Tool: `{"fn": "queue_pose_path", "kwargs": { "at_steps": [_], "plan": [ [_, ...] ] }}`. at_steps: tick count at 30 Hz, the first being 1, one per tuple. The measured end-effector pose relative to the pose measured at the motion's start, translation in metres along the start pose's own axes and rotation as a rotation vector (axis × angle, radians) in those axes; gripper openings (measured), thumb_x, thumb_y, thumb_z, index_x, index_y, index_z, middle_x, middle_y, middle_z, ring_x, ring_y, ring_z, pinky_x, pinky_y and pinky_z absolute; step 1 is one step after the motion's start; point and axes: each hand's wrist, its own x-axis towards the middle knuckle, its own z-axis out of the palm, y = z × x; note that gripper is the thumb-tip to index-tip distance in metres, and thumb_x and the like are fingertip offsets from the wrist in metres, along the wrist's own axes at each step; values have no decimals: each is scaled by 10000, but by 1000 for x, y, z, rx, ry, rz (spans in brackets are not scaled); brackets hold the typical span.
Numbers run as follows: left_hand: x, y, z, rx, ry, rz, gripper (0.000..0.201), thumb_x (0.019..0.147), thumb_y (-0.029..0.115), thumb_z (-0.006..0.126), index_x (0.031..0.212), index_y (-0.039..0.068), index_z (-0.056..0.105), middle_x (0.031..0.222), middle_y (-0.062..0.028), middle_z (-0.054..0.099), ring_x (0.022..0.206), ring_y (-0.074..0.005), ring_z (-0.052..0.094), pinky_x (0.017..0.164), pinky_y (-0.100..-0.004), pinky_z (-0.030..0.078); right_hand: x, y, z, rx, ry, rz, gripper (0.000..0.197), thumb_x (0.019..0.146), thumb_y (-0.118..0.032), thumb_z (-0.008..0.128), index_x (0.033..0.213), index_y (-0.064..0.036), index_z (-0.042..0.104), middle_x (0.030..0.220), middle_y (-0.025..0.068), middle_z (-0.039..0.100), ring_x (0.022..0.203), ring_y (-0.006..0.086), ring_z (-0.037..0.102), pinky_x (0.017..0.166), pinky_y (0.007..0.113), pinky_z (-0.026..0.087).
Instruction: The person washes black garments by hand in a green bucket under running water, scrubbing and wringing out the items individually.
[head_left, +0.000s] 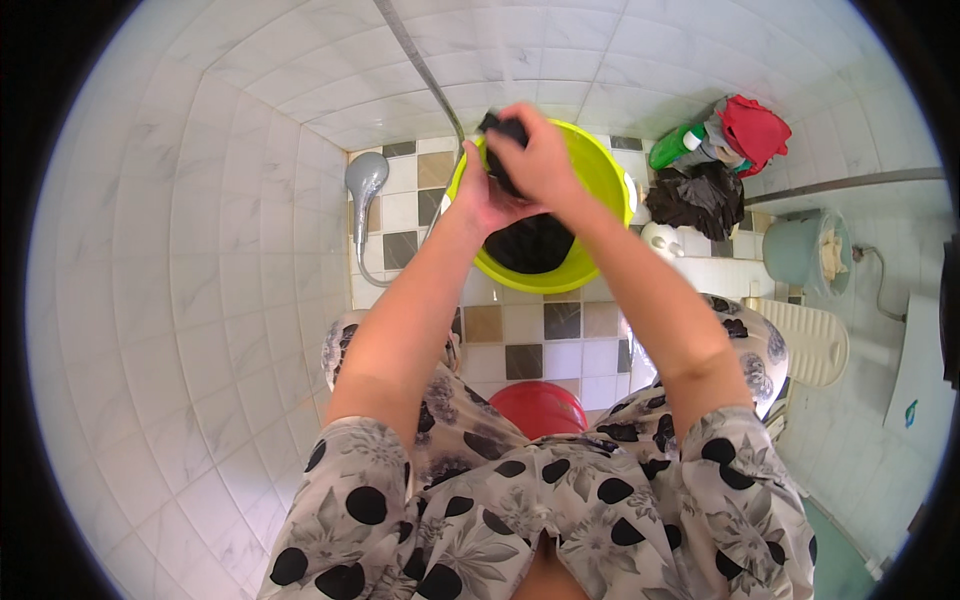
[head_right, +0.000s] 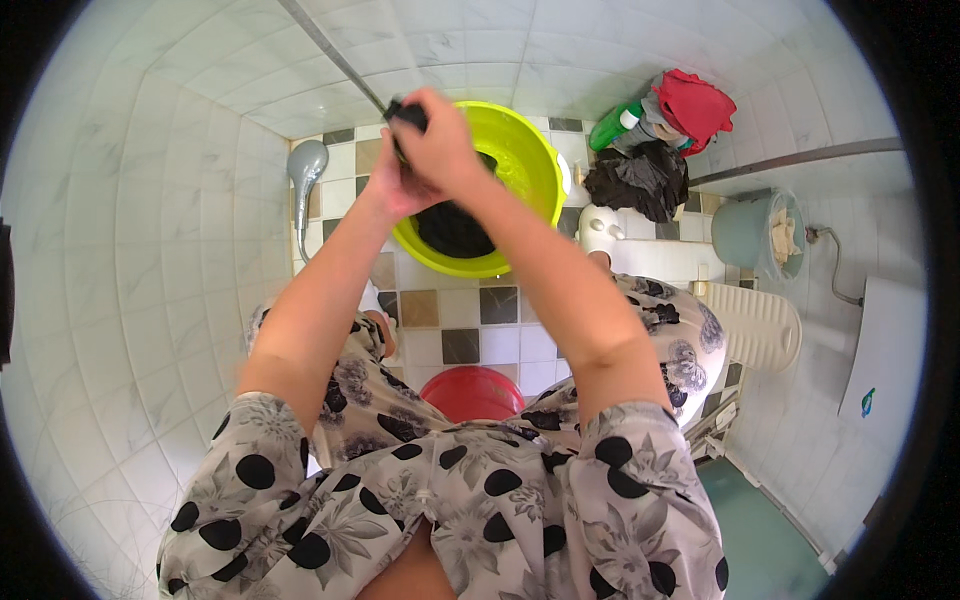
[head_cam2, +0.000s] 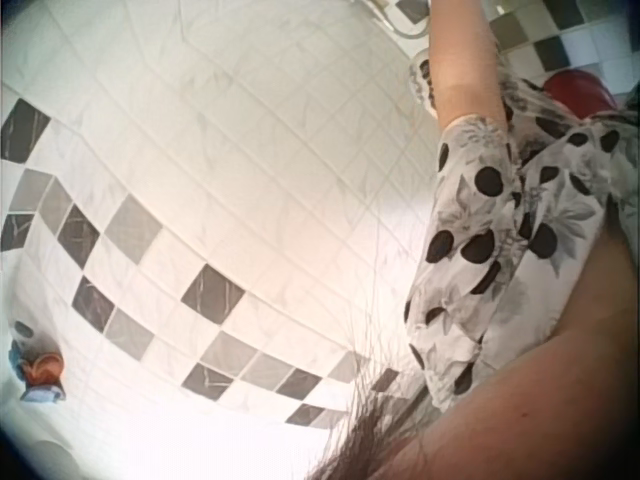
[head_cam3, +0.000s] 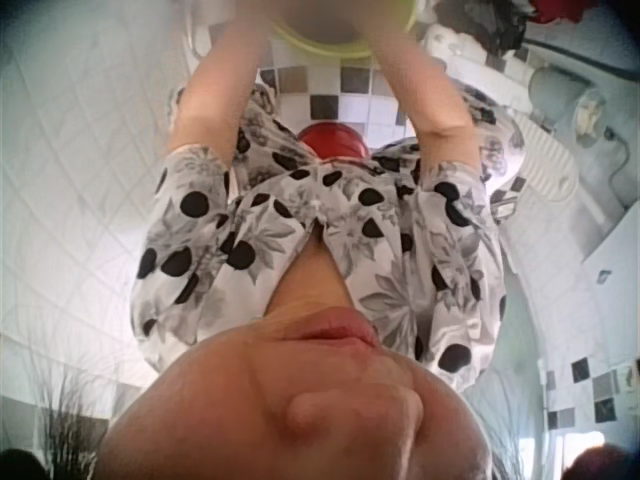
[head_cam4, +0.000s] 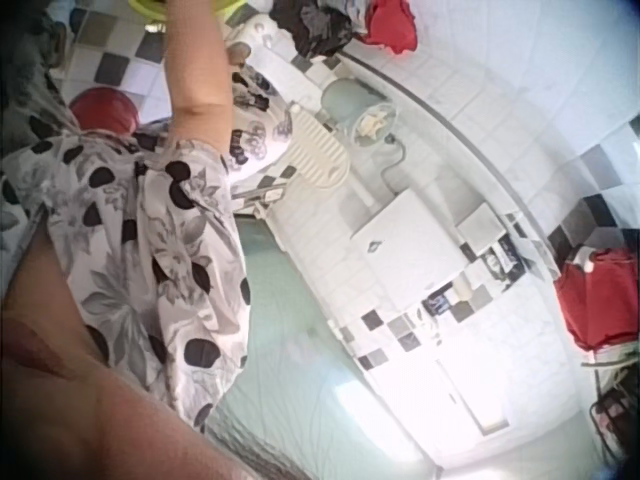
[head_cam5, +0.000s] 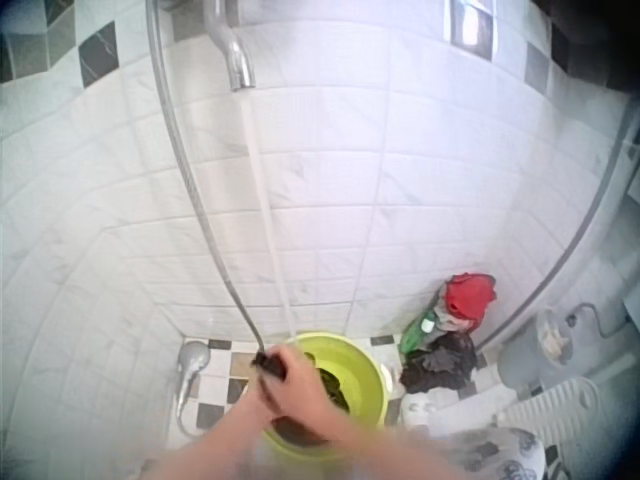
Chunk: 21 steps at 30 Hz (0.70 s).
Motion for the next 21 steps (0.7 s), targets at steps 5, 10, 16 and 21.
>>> {"fn": "queue_pose_path", "kwargs": {
  "at_steps": [5,10,16,21],
  "plan": [
    [-28,-8,21,185,-195,6,317,949,417,387,825,150,504,823,-34,578,802,-171,569,718,-339,477,-56,-57,10,-268,-101,-117,233,661,-161,678,833,-49,566,769,151,580,761,351,577,663,412,470],
    [32,-13,15,150,47,245,152,877,165,483,923,56,577,861,-86,624,790,-228,618,685,-405,518,11,17,-12,-440,107,284,289,732,-328,617,833,-58,641,772,169,639,744,363,605,651,427,477],
    [23,44,-29,171,-346,208,229,910,249,437,879,63,567,857,-87,615,796,-221,601,732,-365,497,-23,-47,25,-274,51,52,302,749,-321,634,881,-49,648,832,202,632,812,390,595,698,417,479],
    [23,11,23,345,45,327,228,913,196,441,986,27,576,956,-124,633,894,-239,617,822,-400,505,31,23,-15,-265,98,341,344,766,-324,572,940,-41,659,899,216,639,872,396,600,779,439,473]
  ]
}}
